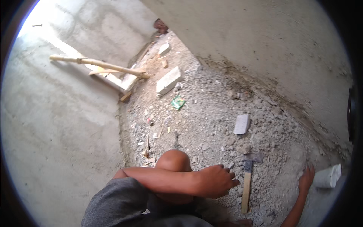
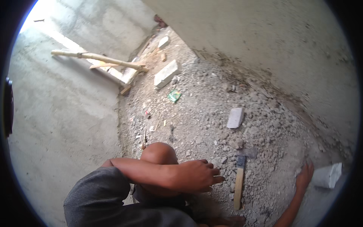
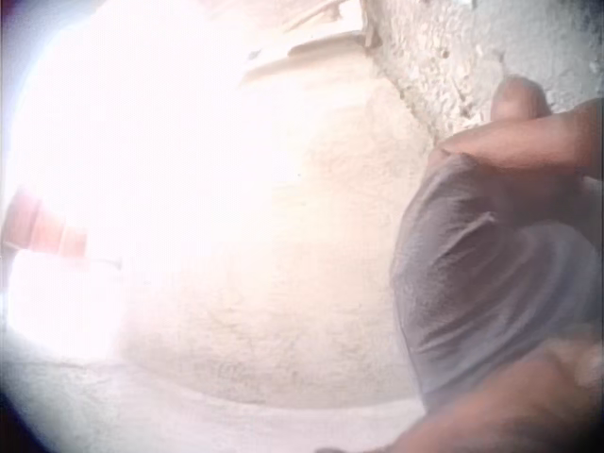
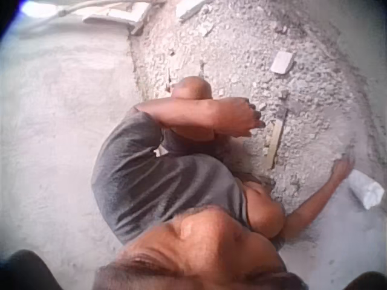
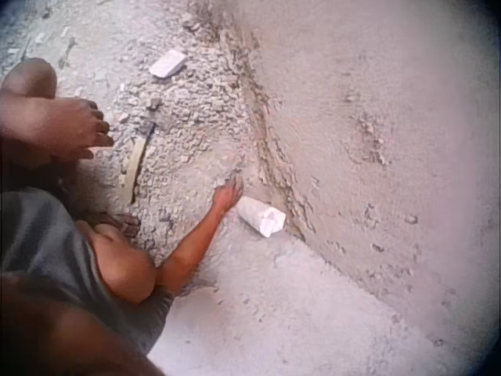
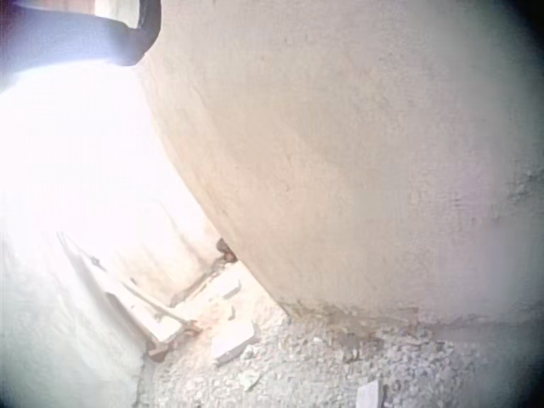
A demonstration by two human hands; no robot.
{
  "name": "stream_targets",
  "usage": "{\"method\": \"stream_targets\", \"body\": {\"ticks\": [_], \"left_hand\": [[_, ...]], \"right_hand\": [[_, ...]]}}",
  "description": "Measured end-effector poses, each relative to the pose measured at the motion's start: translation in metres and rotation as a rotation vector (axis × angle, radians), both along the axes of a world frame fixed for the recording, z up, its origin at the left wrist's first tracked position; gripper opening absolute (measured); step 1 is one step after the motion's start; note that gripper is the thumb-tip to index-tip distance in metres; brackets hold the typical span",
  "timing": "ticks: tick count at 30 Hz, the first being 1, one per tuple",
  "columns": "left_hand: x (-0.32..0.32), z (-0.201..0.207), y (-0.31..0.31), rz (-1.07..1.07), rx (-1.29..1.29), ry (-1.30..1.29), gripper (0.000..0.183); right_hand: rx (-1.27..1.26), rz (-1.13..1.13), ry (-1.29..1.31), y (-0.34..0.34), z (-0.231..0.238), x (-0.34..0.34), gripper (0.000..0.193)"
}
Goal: The person patches a hole in a concrete wall by hammering at the edge, placing a piece of white material into the opening, and smoothing debris and substrate around it by hand.
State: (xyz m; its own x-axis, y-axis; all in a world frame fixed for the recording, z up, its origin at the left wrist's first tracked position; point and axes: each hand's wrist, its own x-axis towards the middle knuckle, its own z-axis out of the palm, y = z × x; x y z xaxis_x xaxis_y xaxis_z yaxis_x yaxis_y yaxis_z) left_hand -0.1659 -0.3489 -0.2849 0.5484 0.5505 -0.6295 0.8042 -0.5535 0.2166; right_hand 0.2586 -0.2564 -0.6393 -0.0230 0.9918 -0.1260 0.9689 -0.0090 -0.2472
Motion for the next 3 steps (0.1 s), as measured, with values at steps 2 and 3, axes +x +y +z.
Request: {"method": "stream_targets", "body": {"ticks": [2,3], "left_hand": [[0.009,0.004,-0.001,0.063,0.004,0.033,0.050],[0.008,0.008,-0.006,0.066,-0.029,0.059,0.051]], "right_hand": [[0.052,0.213,0.329,0.007,0.008,0.029,0.047],[0.060,0.240,0.341,0.015,0.009,0.020,0.047]]}}
